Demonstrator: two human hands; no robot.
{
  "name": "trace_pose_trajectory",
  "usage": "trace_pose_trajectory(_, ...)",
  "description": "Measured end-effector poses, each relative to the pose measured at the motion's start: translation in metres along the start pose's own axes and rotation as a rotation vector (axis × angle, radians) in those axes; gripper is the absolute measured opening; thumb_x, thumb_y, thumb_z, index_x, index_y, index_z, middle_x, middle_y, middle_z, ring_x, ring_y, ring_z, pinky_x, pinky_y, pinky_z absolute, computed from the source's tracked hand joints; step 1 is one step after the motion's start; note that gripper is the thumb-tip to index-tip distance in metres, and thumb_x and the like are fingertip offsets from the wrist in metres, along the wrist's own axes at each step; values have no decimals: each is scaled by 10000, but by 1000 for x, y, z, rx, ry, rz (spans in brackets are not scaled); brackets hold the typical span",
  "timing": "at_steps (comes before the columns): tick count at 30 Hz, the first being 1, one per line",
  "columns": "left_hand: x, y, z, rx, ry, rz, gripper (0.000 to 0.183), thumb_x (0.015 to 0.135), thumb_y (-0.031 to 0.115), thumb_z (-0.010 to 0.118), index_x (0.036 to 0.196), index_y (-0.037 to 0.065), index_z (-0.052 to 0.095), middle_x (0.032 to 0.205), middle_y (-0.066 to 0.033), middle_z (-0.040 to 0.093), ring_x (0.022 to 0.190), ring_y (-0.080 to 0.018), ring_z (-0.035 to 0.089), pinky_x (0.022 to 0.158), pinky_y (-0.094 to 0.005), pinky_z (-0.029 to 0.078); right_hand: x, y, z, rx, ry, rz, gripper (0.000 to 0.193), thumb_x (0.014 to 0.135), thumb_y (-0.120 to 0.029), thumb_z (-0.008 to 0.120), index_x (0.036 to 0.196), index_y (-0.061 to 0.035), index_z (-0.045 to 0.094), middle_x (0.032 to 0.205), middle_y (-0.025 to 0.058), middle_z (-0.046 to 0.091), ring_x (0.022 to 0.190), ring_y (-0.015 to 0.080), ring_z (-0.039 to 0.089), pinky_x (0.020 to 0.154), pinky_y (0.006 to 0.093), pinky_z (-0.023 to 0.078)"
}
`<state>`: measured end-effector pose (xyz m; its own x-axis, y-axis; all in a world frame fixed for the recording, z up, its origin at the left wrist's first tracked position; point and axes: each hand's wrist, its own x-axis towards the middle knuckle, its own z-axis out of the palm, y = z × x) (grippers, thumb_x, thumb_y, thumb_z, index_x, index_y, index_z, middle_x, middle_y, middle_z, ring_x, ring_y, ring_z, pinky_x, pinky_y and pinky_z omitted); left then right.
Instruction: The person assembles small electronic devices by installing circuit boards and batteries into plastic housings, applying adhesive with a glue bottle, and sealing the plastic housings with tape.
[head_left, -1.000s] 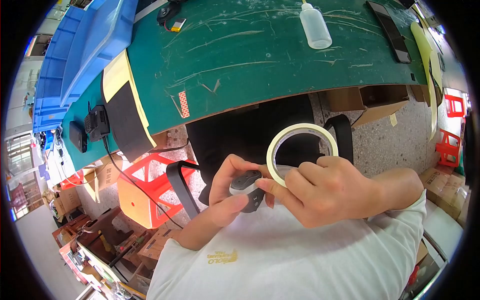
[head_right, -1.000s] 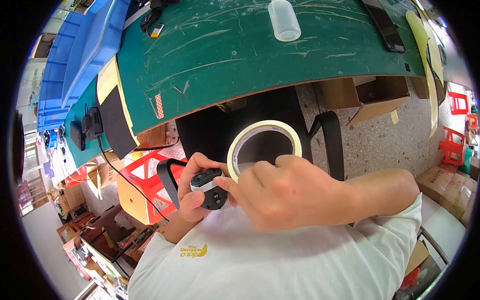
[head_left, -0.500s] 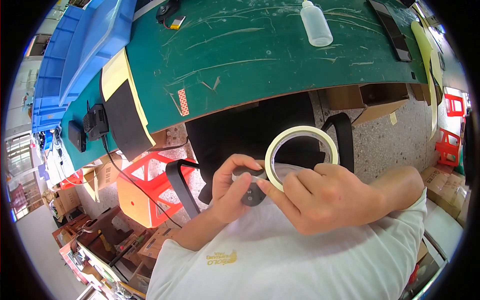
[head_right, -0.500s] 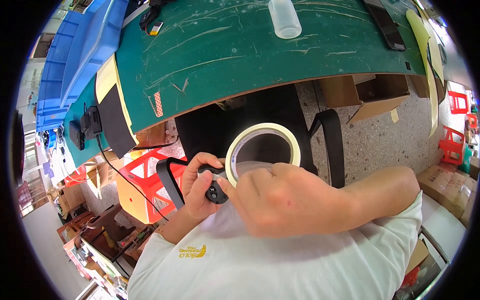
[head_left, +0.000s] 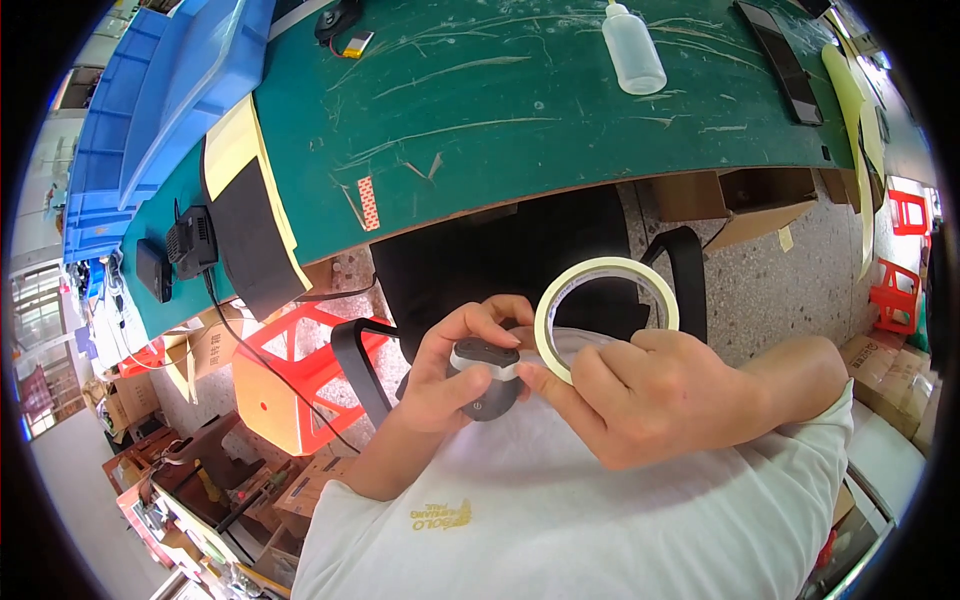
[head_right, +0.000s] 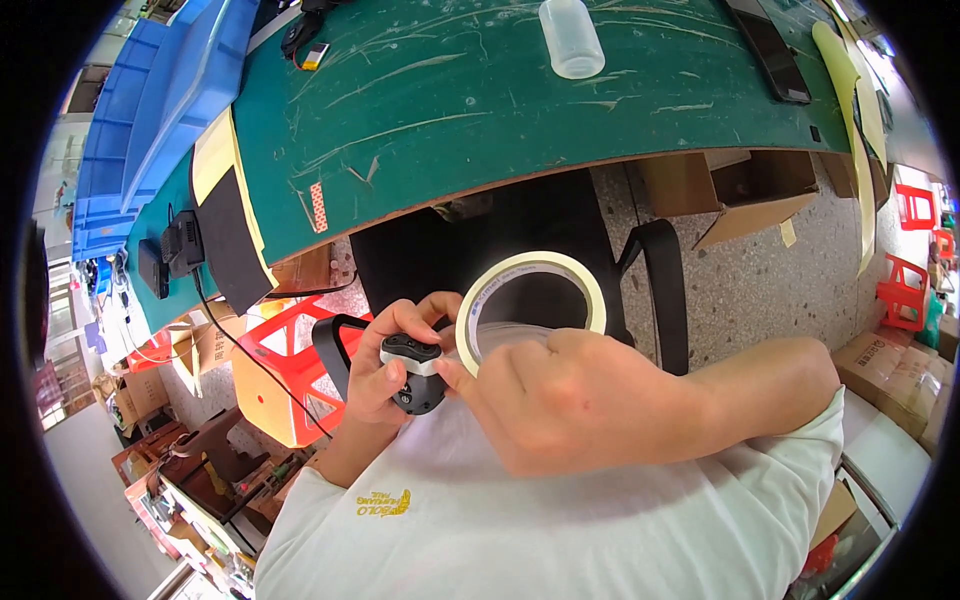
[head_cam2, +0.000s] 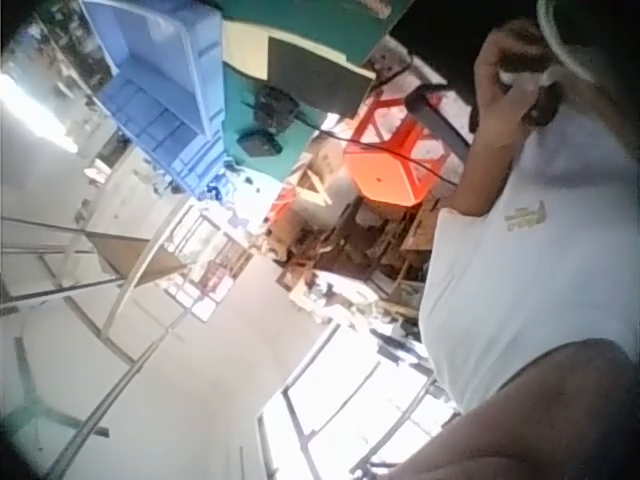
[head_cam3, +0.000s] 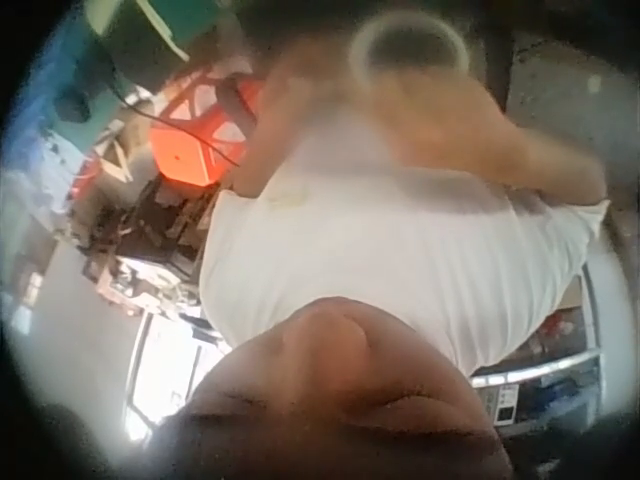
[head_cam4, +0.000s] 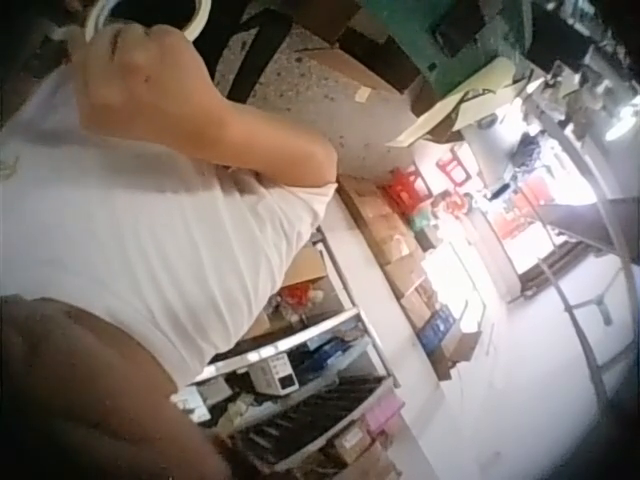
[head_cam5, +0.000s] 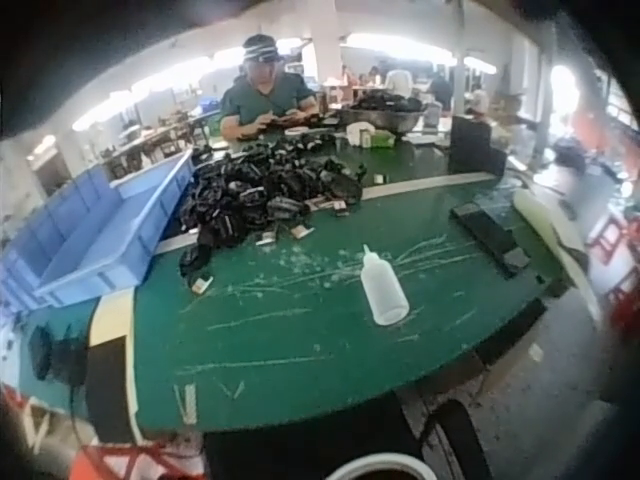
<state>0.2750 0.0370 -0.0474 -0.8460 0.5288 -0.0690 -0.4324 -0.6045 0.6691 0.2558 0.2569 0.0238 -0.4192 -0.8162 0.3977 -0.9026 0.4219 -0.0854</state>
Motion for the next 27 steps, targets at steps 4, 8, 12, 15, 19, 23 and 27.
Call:
trace_pose_trajectory(4,-6,-13,-3,-247,-64,-28,299,937,258,621,1108,49,492,1103,-160,541,977,-210,572,773,-332,499,-1,1,-1,13,28,5,182,777,-104,708,655,-16,606,520,-25,299,455,85,319,365,232,233)
trace_pose_trajectory(8,-11,-24,9,-129,127,-86,174,978,184,557,1061,62,466,1095,-111,586,936,-199,596,753,-346,513,-10,2,0,20,-46,-88,181,720,-97,681,876,-5,689,564,-32,294,474,74,319,378,211,237)
trace_pose_trajectory(12,-12,-18,19,-208,106,-89,208,960,155,578,1049,61,414,1060,-156,597,818,-220,620,628,-363,544,-10,3,-4,41,-22,-102,400,656,-103,661,1040,-8,723,598,-43,292,479,61,314,382,190,233)
trace_pose_trajectory(15,-6,-13,26,-38,195,67,214,914,63,615,1021,57,429,961,-197,612,771,-231,630,612,-342,531,-5,8,-9,-22,-38,-120,431,644,-120,652,1055,-8,719,595,-46,291,478,56,315,381,193,238)
trace_pose_trajectory(19,-3,-6,21,-10,242,100,269,878,58,676,979,54,427,896,-215,623,760,-233,632,603,-328,520,1,5,-15,-109,-81,-117,323,745,-87,637,1040,29,699,559,-35,323,469,76,365,375,229,228)
trace_pose_trajectory(23,1,12,39,13,164,241,309,834,67,731,946,63,443,860,-234,641,795,-270,635,689,-359,527,0,2,-27,-47,-10,-150,442,722,-94,616,1136,50,667,577,-36,331,478,70,375,381,221,227)
trace_pose_trajectory(27,7,28,38,-45,52,254,291,763,-49,704,904,55,471,853,-259,657,781,-275,636,720,-364,531,9,6,-33,-47,107,-198,531,686,-120,611,1179,76,638,594,-30,336,478,71,381,380,217,239)
